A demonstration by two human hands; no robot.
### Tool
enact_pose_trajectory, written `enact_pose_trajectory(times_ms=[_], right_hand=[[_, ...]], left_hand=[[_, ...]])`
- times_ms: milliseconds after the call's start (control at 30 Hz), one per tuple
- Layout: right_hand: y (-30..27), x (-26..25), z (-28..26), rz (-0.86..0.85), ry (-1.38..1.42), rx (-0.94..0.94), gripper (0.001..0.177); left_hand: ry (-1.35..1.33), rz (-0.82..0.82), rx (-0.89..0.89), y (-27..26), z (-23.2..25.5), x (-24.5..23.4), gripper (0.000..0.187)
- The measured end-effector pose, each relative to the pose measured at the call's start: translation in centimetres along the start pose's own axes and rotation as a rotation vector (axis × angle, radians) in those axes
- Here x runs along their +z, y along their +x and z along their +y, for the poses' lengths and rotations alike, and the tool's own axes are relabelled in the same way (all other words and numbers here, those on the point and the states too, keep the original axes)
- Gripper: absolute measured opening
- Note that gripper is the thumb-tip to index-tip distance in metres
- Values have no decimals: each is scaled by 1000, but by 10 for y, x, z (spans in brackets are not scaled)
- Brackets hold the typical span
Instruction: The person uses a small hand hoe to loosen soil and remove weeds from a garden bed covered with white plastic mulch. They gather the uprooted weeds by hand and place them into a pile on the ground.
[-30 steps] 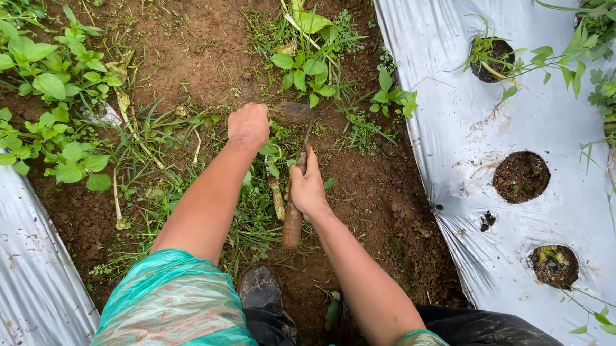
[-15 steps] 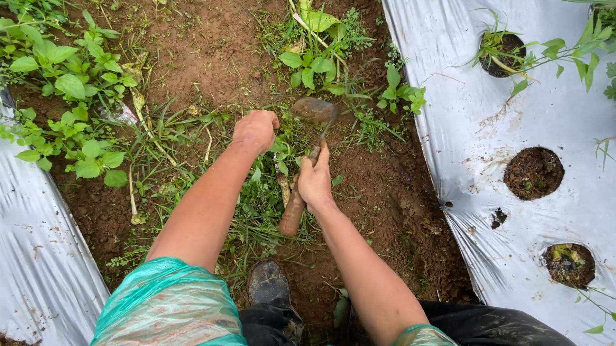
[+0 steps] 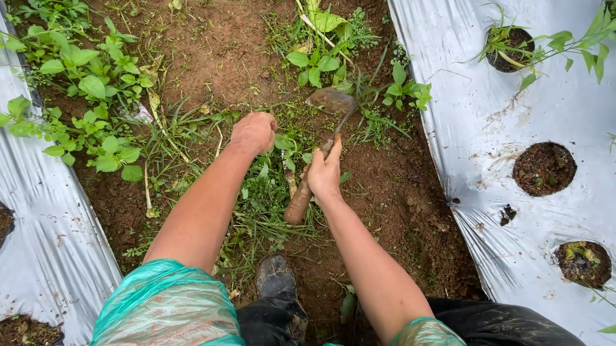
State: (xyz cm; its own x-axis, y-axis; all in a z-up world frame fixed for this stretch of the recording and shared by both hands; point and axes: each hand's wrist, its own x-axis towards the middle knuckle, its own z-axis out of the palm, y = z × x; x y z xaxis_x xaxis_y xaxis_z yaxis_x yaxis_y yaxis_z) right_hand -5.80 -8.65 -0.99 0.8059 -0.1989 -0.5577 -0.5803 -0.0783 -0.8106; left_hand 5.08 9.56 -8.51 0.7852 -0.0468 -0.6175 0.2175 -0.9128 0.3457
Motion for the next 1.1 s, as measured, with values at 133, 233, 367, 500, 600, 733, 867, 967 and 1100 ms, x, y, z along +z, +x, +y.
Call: enact_pose_trajectory(times_ms=[133, 233, 367, 500, 600, 733, 867, 967, 1100], right_hand=[[-39, 15, -5, -173, -25, 105, 64], [-56, 23, -15, -296, -11, 136, 67], [-59, 30, -7, -383, -83, 76, 72], [-55, 30, 7, -453, -82, 42, 76], [-61, 21, 0, -484, -92, 37, 65], [-26, 17, 40, -386, -226, -53, 54], [-3, 19, 71, -311, -351, 22, 43], [-11, 13, 66, -280, -546, 5, 42], [-13, 4, 81, -251, -752, -2, 38]], left_hand=[[-1, -31, -16, 11, -4, 12, 23], [11, -109, -50, -13, 11, -3, 37], [-80, -403, -63, -78, 52, -43, 72], [116, -407, -3, -45, 32, -3, 55], [156, -396, -13, -18, 6, 28, 53], [155, -394, -35, 16, -24, 68, 52], [65, -409, 44, 22, -28, 84, 45], [117, -357, 121, 22, -20, 95, 52], [132, -359, 149, 8, -11, 88, 60]])
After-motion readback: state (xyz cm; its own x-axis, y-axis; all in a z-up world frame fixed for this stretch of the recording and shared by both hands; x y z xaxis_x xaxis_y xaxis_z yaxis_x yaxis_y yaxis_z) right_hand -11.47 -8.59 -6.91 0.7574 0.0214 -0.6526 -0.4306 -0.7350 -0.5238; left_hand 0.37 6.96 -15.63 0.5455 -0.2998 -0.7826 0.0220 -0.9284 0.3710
